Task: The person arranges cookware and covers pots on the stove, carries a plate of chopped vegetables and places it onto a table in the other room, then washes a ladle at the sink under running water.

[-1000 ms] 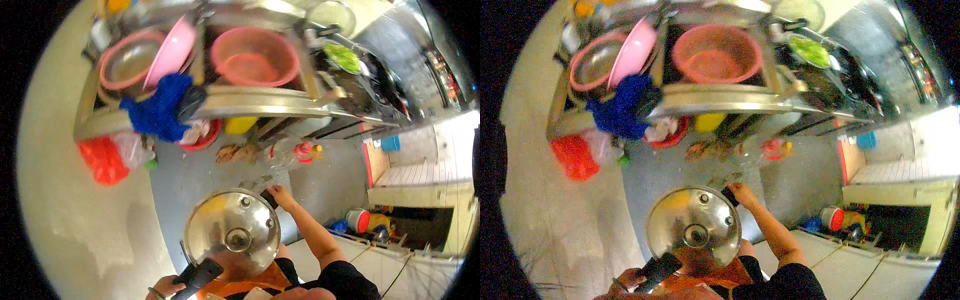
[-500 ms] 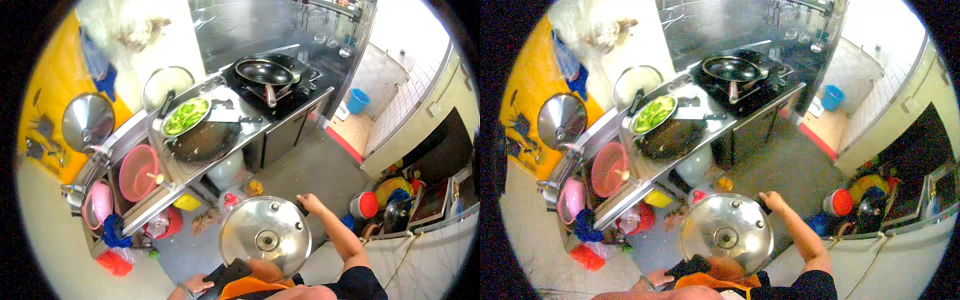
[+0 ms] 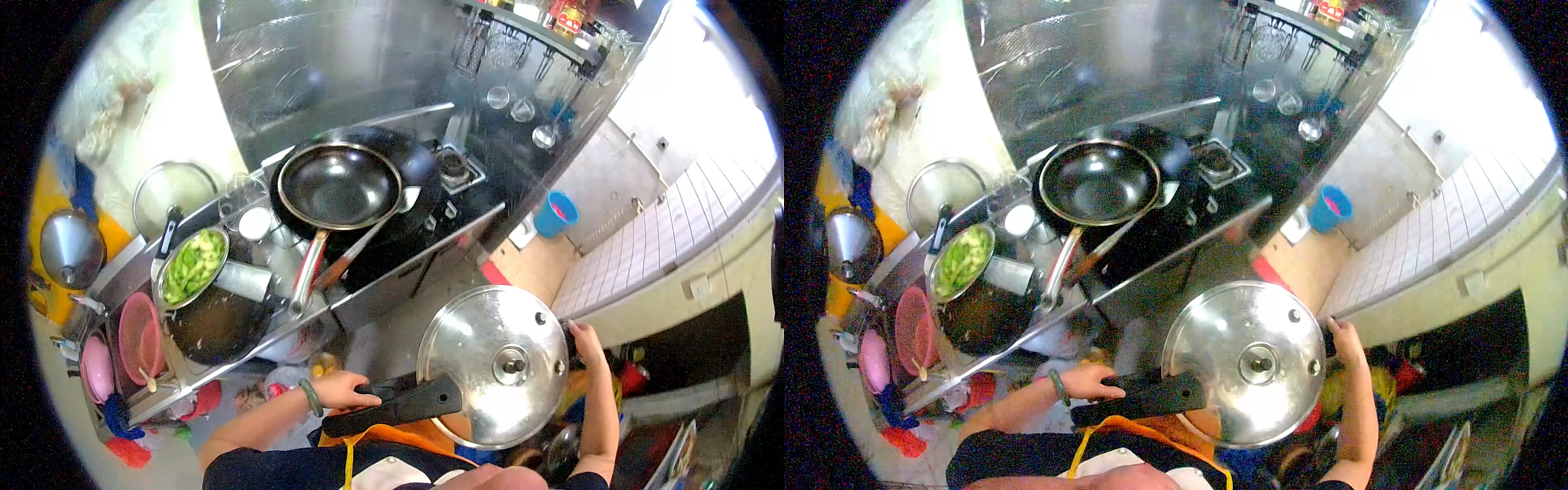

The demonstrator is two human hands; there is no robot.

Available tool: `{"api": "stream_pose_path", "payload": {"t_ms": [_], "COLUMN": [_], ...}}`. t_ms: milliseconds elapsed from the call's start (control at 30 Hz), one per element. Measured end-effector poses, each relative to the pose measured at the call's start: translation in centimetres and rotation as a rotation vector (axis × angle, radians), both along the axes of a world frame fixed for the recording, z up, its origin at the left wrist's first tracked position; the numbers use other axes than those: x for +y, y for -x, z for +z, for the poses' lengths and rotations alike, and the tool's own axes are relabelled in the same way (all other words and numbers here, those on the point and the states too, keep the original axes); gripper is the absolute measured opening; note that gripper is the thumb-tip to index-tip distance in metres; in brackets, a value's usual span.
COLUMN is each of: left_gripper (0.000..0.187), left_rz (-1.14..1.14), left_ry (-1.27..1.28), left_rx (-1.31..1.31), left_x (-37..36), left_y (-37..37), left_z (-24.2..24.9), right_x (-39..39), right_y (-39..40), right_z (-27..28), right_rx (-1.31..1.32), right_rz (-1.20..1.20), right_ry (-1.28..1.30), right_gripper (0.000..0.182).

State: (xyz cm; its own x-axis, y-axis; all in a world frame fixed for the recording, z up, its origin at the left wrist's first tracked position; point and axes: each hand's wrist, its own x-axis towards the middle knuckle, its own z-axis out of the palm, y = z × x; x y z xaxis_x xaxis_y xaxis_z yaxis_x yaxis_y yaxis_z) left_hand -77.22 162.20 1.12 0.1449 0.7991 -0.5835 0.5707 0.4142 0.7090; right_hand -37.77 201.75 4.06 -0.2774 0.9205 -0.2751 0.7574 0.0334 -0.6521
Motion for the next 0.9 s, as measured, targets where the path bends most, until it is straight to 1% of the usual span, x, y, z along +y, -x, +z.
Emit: {"api": "stream_pose_path", "payload": {"t_ms": [67,100,133,200,233,267,300,333,367,400,467,500,533,567,600,633,667,700,733,767,800,833,867,900], "left_gripper": [0.049,0.049,0.05,0.05,0.05,0.049,0.049,0.048,0.042,0.042,0.043,0.044,0.044,0.044,0.044,0.047,0.048,0.049,0.05,0.055,0.057,0.058,0.059,0.058], "left_rz": [0.082,0.131,0.13,0.256,0.347,0.383,0.413,0.448,0.565,0.612,0.691,0.77,0.794,0.826,0.86,0.913,0.946,0.975,1.006,1.035,1.027,1.098,1.169,1.205], "left_ry": [-0.016,-0.004,-0.132,-0.046,-0.05,-0.025,-0.015,0.022,-0.163,-0.166,-0.15,-0.098,-0.147,-0.175,-0.203,-0.164,-0.225,-0.292,-0.359,-0.414,-0.287,-0.358,-0.42,-0.366], "left_rx": [-0.018,-0.039,0.026,-0.031,-0.141,-0.164,-0.176,-0.206,-0.165,-0.158,-0.171,-0.2,-0.16,-0.145,-0.118,-0.137,-0.116,-0.089,-0.057,0.08,0.085,0.148,0.209,0.207], "left_x": [6.2,8.8,10.9,14.8,16.7,18.5,19.9,21.2,22.2,23.9,26.9,28.3,29.9,31.0,32.0,33.3,34.5,35.7,36.9,38.1,39.3,40.7,42.0,43.2], "left_y": [-0.1,-0.7,-1.2,-2.1,-2.7,-3.0,-3.0,-3.2,-3.4,-3.1,-2.3,-2.0,-1.0,-1.2,-1.4,-1.3,-1.3,-1.3,-1.0,-0.8,-0.2,0.0,-0.3,-0.1], "left_z": [1.9,1.9,0.4,0.5,2.1,3.1,3.9,4.2,3.1,3.3,5.0,5.9,6.2,6.3,6.6,8.7,8.9,8.8,8.5,7.6,8.6,8.0,7.5,8.4], "right_x": [5.4,10.9,12.6,21.6,23.0,25.2,28.1,30.9,33.9,37.0,42.0,44.0,46.5,49.3,50.6,50.9,50.9,48.0,49.9,52.0,50.9,48.0,54.8,55.9], "right_y": [2.0,1.5,3.5,4.6,6.3,9.6,10.5,12.3,14.6,17.7,24.0,26.4,28.9,31.2,34.3,37.4,39.6,41.7,44.9,47.8,49.5,50.6,55.1,57.8], "right_z": [3.6,2.1,4.2,3.0,4.5,6.8,6.1,6.4,6.7,7.0,8.3,8.8,8.6,9.1,9.8,11.0,12.1,14.6,13.8,13.4,15.2,16.7,13.8,12.8], "right_rx": [-0.08,-0.087,-0.027,-0.191,-0.188,-0.172,-0.032,-0.068,-0.101,-0.126,-0.077,-0.057,-0.091,-0.144,-0.154,-0.164,-0.154,-0.097,-0.143,-0.148,-0.157,-0.117,-0.107,-0.124], "right_rz": [-0.036,0.036,-0.035,0.403,0.294,0.203,0.321,0.412,0.503,0.598,0.604,0.6,0.704,0.784,0.795,0.805,0.74,0.638,0.611,0.632,0.646,0.716,0.848,0.827], "right_ry": [-0.006,-0.041,0.024,-0.301,-0.133,0.002,-0.028,-0.085,-0.145,-0.209,0.021,0.13,-0.062,-0.137,-0.136,-0.136,-0.051,0.087,-0.027,0.068,0.156,0.074,0.261,0.231], "right_gripper": [0.038,0.037,0.035,0.036,0.037,0.038,0.039,0.039,0.039,0.039,0.039,0.04,0.042,0.043,0.042,0.041,0.037,0.041,0.047,0.052,0.056,0.068,0.085,0.091]}}
